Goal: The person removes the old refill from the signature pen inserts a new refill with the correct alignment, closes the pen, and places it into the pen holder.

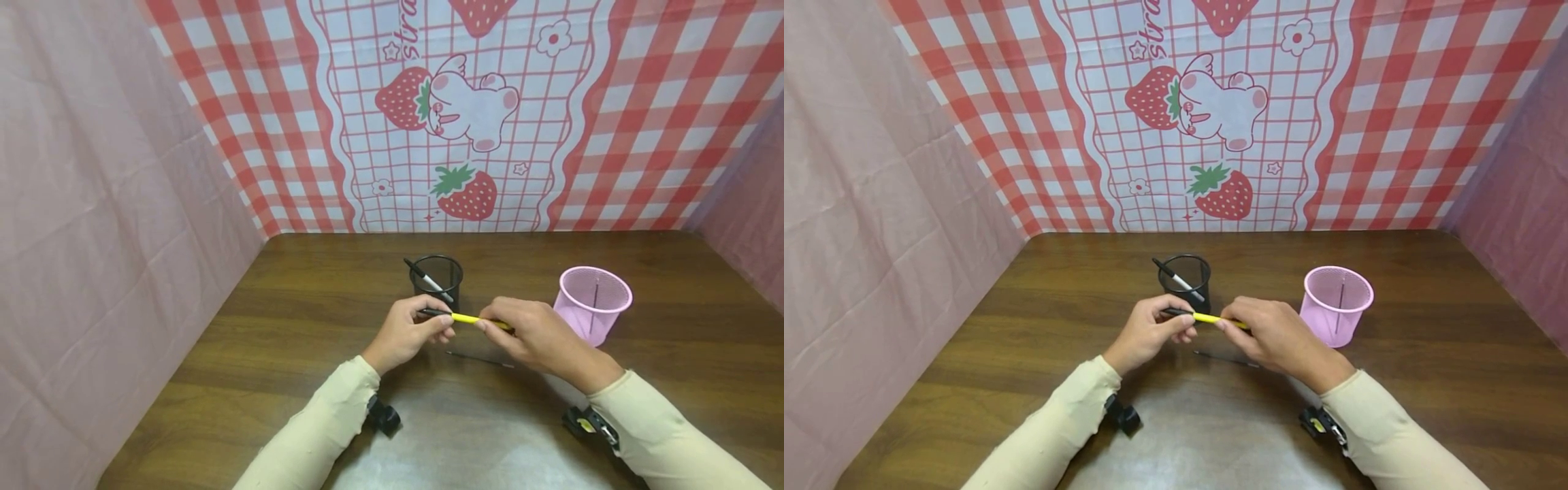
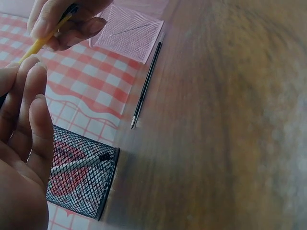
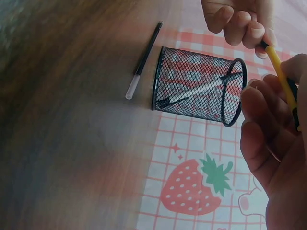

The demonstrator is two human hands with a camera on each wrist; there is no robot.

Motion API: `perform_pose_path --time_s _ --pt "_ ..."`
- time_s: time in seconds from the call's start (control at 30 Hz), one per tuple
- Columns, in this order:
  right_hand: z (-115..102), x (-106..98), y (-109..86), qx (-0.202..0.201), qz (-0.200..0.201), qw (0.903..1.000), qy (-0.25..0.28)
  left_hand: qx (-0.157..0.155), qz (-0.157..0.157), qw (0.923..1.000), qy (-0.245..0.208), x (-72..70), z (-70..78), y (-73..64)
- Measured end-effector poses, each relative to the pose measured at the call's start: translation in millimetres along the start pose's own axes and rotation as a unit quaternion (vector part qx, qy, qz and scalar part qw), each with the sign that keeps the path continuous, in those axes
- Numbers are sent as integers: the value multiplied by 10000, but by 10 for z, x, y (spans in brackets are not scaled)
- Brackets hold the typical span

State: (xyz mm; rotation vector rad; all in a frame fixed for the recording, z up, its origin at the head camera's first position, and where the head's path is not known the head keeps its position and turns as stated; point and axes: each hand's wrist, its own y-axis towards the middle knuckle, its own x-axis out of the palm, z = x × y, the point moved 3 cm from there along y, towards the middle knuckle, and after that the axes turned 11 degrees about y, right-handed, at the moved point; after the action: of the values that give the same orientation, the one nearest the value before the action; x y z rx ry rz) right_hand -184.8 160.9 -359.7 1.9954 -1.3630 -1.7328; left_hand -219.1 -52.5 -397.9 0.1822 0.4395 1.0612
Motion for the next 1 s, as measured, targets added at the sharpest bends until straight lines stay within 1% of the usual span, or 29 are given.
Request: perform_pose_path --time_s 0.17,0.3,0.4,0.57,0.67,0.83,1.0 --pt "5 4 5 70 88 9999 22 -125 43 9999 4 2 1 -12" --pt "-17 8 11 106 128 9999 18 -115 46 9999 6 8 12 -11" --pt "-27 6 14 62 165 9998 19 -70 43 10000 4 14 20 -4" --pt "-26 7 19 -133 221 9996 79 1 21 10000 2 18 24 -4" --pt "-23 12 19 -189 219 9995 88 12 22 10000 -25 18 17 -4" --pt "-24 19 19 -158 152 9997 54 3 25 9999 -139 20 26 -6" --pt "-26 17 12 -148 56 9999 61 43 -51 9999 -99 22 33 -7"
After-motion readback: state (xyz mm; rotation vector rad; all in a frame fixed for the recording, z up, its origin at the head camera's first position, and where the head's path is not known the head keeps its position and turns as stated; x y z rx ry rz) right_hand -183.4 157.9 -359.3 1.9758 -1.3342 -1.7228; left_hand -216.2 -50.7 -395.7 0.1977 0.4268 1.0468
